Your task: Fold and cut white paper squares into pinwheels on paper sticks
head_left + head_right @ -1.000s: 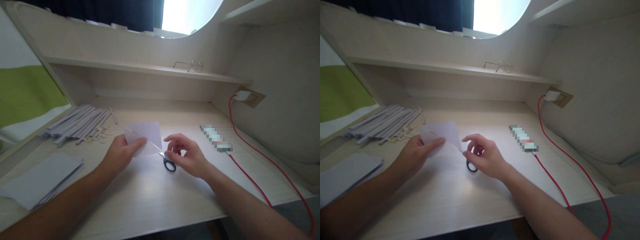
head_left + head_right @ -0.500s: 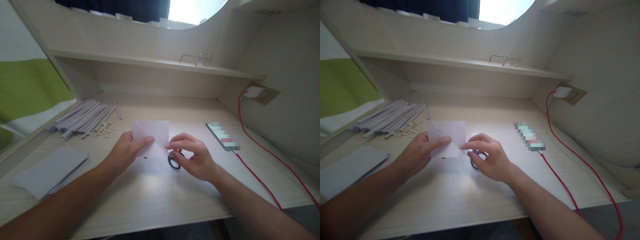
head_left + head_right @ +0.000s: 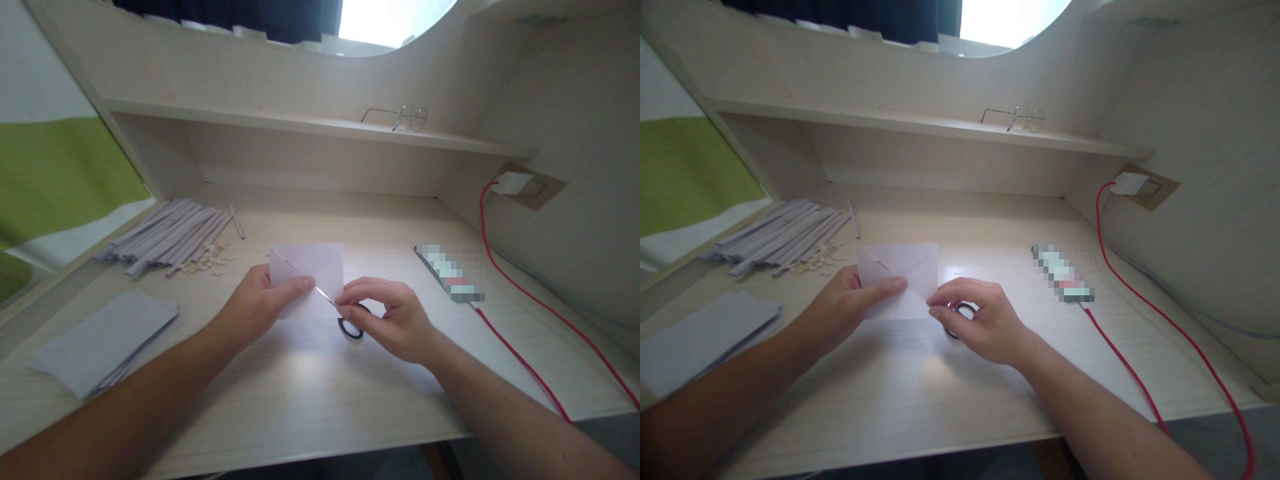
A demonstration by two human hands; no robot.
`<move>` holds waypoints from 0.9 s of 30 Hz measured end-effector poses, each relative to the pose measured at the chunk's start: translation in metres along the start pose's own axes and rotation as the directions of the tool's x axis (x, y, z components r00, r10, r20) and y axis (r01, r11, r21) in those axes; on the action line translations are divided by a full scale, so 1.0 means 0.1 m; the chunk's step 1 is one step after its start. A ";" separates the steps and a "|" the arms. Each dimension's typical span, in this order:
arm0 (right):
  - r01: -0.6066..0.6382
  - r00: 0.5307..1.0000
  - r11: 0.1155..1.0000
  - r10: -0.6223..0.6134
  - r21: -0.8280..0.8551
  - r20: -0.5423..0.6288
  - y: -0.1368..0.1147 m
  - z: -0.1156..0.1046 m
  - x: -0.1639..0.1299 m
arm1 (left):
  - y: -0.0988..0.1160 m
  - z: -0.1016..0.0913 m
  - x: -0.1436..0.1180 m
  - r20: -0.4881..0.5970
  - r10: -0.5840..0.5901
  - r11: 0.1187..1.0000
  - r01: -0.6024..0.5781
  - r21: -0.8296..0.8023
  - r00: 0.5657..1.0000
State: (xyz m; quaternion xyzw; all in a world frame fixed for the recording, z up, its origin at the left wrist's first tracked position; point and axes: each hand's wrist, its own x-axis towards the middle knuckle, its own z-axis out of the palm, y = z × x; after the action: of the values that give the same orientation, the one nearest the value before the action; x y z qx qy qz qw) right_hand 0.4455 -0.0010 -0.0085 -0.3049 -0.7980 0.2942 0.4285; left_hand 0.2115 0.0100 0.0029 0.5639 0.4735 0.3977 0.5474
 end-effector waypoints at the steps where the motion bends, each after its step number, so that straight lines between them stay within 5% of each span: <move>1: -0.016 1.000 1.000 0.016 0.006 -0.001 0.00 0.00 0.00 | 0.00 0.00 0.00 0.004 -0.001 1.000 0.001 0.007 1.000; 9: -0.136 0.989 0.990 0.138 0.039 -0.048 0.01 0.02 0.00 | 0.00 0.01 -0.03 -0.022 0.022 0.995 -0.020 0.099 1.000; 27: -0.176 0.978 0.980 0.185 0.094 -0.095 0.04 0.04 -0.01 | 0.01 0.04 -0.04 -0.071 0.031 0.988 -0.020 0.153 0.997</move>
State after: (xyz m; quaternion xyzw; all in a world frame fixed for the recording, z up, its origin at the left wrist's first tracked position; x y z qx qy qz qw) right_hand 0.4432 0.0000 -0.0133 -0.3723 -0.7307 0.3495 0.4532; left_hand 0.2148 0.0047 0.0039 0.5952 0.5147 0.3878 0.4801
